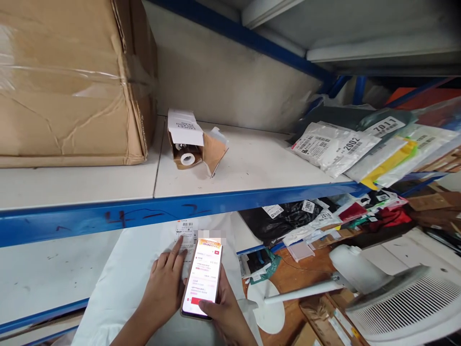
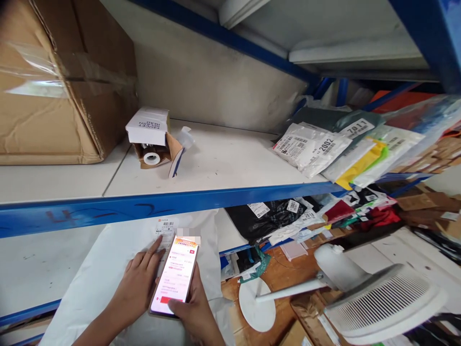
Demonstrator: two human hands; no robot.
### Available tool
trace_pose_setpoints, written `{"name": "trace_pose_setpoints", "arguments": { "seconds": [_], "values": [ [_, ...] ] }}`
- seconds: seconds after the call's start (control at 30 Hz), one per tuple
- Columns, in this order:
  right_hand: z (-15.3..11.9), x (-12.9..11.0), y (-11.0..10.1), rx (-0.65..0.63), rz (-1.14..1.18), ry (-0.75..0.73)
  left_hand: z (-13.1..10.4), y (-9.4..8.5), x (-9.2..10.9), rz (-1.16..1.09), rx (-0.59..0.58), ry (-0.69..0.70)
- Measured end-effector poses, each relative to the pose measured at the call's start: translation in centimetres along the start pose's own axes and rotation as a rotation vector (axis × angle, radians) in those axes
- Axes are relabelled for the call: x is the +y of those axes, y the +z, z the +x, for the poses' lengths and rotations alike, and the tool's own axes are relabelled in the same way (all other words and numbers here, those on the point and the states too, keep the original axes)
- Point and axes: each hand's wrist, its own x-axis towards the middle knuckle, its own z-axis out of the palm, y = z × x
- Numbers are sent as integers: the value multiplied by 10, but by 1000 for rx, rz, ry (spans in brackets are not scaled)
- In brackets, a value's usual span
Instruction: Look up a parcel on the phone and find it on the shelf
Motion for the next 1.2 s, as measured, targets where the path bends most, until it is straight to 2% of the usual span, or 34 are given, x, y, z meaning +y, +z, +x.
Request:
{"name": "trace_pose_setpoints", "arguments": {
  "seconds": [0.43,0.6,0.73,0.83,1.07,1.2],
  "values": [
    [-6,1,-7,92,54,-7,7,-18,6,30,-101,22],
    [-6,0,-4,110,63,-19,7,-14,5,26,-87,40],
    [-6,0,-4,97,56,-20,5,-6,5,30,-28,7],
    [-6,0,-6,96,43,-9,4,-5,6,54,-32,-4],
    [-6,2,-11,95,25,-2,16,-25,7,51,-158,36],
    [-6,2,-9,92,13,-10,24,-32,5,24,-183,53]
  ]
}}
